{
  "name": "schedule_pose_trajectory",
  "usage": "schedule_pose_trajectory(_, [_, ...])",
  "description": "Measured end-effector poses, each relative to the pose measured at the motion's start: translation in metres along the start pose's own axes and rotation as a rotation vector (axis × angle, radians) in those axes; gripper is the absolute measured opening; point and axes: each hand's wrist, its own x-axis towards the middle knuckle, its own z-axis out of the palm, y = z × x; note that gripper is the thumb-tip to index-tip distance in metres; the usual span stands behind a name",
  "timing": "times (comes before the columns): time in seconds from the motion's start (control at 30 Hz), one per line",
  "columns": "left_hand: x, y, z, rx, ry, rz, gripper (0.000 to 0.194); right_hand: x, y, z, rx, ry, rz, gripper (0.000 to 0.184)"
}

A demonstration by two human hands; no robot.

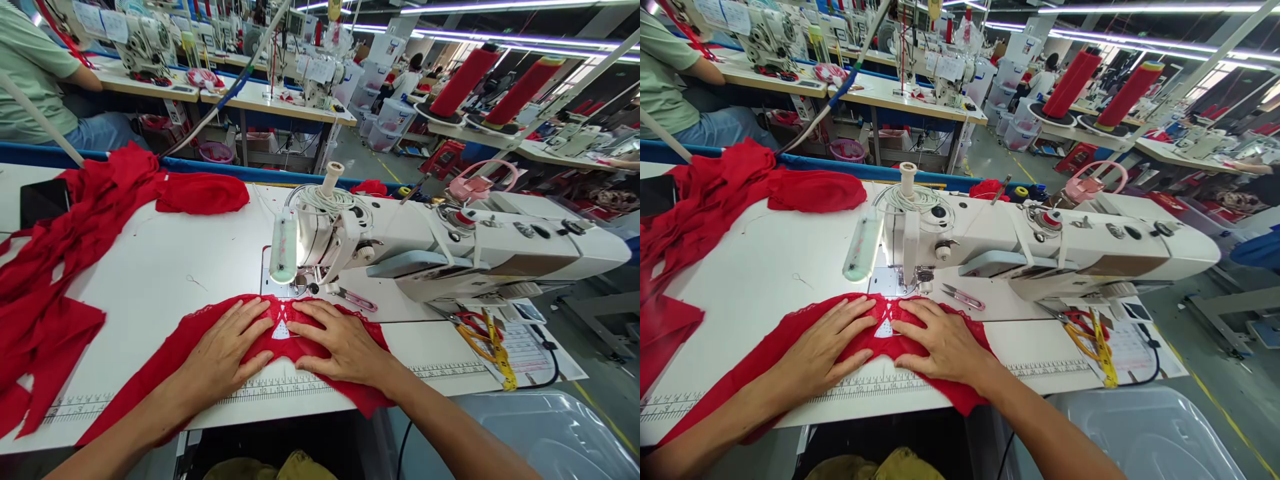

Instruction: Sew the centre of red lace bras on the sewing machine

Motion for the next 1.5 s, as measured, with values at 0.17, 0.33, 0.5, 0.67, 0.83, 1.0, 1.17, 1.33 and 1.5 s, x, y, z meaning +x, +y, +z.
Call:
schedule_pose_trajectory(0.17, [0.0,0.0,-0.002,-0.021,-0.019,-0.006,0.045,0.0,0.0,-0.001,0.007,-0.003,-0.008,0.054])
schedule_pose_trajectory(0.33, [0.0,0.0,-0.002,-0.012,-0.028,-0.015,0.054,0.0,-0.001,-0.001,0.015,-0.01,0.002,0.056])
schedule_pose_trajectory(0.5, [-0.001,-0.001,-0.001,-0.006,-0.014,-0.009,0.057,0.0,0.0,0.0,0.024,0.002,-0.002,0.06])
schedule_pose_trajectory(0.67, [-0.002,-0.001,0.002,0.009,0.011,0.004,0.063,0.0,0.002,0.003,0.022,0.002,0.012,0.068])
schedule_pose_trajectory(0.83, [-0.002,-0.003,0.002,0.019,0.012,0.011,0.068,0.0,0.002,0.001,0.022,-0.013,0.012,0.071])
schedule_pose_trajectory(1.0, [0.002,-0.008,-0.004,0.005,-0.041,0.045,0.068,0.001,0.007,-0.002,0.028,-0.041,-0.009,0.074])
schedule_pose_trajectory(1.17, [0.004,-0.01,-0.006,-0.006,-0.049,0.04,0.072,0.002,0.012,-0.003,0.044,-0.052,-0.031,0.074])
schedule_pose_trajectory(1.33, [0.005,-0.01,-0.006,-0.01,-0.052,0.044,0.074,0.003,0.014,-0.002,0.044,-0.044,-0.041,0.074])
schedule_pose_trajectory(1.5, [0.006,-0.011,-0.007,-0.012,-0.064,0.048,0.075,0.003,0.015,-0.002,0.028,-0.04,-0.038,0.075])
